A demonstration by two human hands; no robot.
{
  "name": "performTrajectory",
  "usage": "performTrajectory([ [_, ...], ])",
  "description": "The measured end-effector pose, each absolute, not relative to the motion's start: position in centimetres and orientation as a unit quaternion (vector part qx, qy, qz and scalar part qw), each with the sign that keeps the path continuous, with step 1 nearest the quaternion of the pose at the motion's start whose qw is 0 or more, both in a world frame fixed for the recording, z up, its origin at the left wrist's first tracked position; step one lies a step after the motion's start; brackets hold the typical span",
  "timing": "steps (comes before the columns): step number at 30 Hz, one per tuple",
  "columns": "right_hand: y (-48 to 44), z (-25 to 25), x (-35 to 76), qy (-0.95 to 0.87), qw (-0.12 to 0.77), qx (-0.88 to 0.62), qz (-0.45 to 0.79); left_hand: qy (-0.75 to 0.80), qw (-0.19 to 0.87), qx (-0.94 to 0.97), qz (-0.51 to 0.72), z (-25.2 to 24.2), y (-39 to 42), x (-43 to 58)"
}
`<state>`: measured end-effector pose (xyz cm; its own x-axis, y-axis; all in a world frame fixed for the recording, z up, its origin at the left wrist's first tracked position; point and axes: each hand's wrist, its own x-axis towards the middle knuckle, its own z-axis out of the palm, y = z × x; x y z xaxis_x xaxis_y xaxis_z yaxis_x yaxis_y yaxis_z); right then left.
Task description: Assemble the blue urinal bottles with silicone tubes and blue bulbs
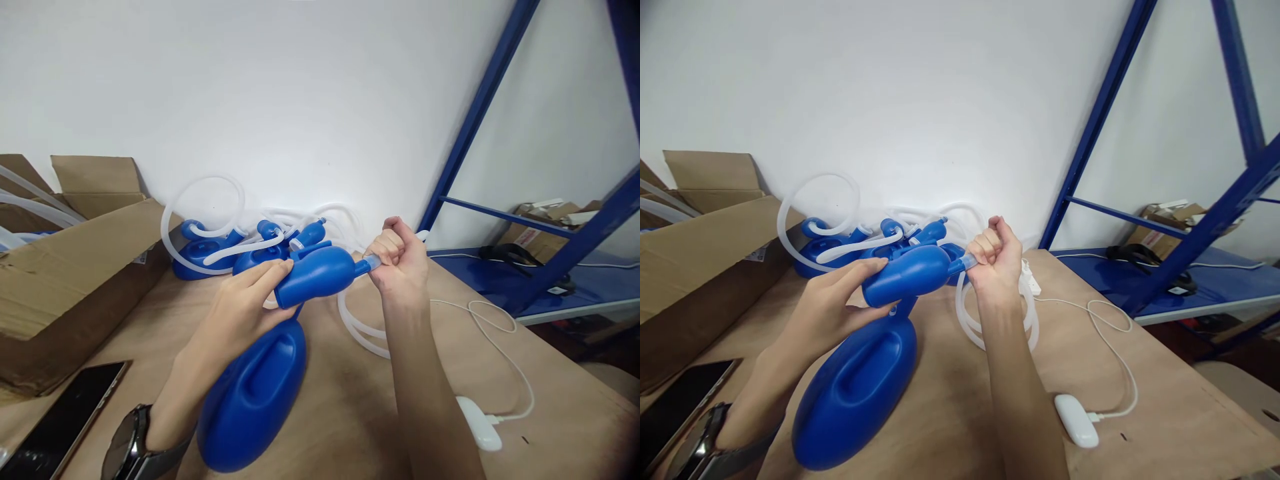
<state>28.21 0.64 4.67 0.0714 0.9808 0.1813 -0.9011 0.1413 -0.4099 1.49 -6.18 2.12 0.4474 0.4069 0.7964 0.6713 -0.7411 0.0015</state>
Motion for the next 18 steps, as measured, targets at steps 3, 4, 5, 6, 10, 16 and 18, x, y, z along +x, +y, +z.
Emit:
performTrajectory([
  [3,0.9,5.0,29.3,-0.162,0.727,-0.091,0.661,-0.256,0.272,-0.820,-0.433,1.9,-5.9,0.2],
  [4,1.0,5.1,30.0,-0.139,0.734,-0.083,0.659,-0.253,0.284,-0.820,-0.429,2.1,-5.8,-0.3],
  [5,1.2,5.2,30.6,-0.118,0.744,-0.072,0.653,-0.271,0.278,-0.820,-0.420,2.4,-5.8,-0.9],
  [6,1.3,5.3,31.2,-0.101,0.755,-0.060,0.645,-0.309,0.258,-0.819,-0.408,2.8,-5.8,-1.6],
  [10,2.1,4.9,31.3,-0.061,0.783,-0.050,0.616,-0.550,0.091,-0.779,-0.289,4.7,-5.5,-4.4],
  [16,4.2,2.3,26.4,-0.029,0.718,-0.192,0.669,-0.686,-0.075,-0.711,-0.135,5.1,-4.3,-8.4],
  [18,5.0,1.4,25.1,-0.053,0.676,-0.218,0.702,-0.685,-0.144,-0.699,-0.144,4.4,-4.0,-9.7],
])
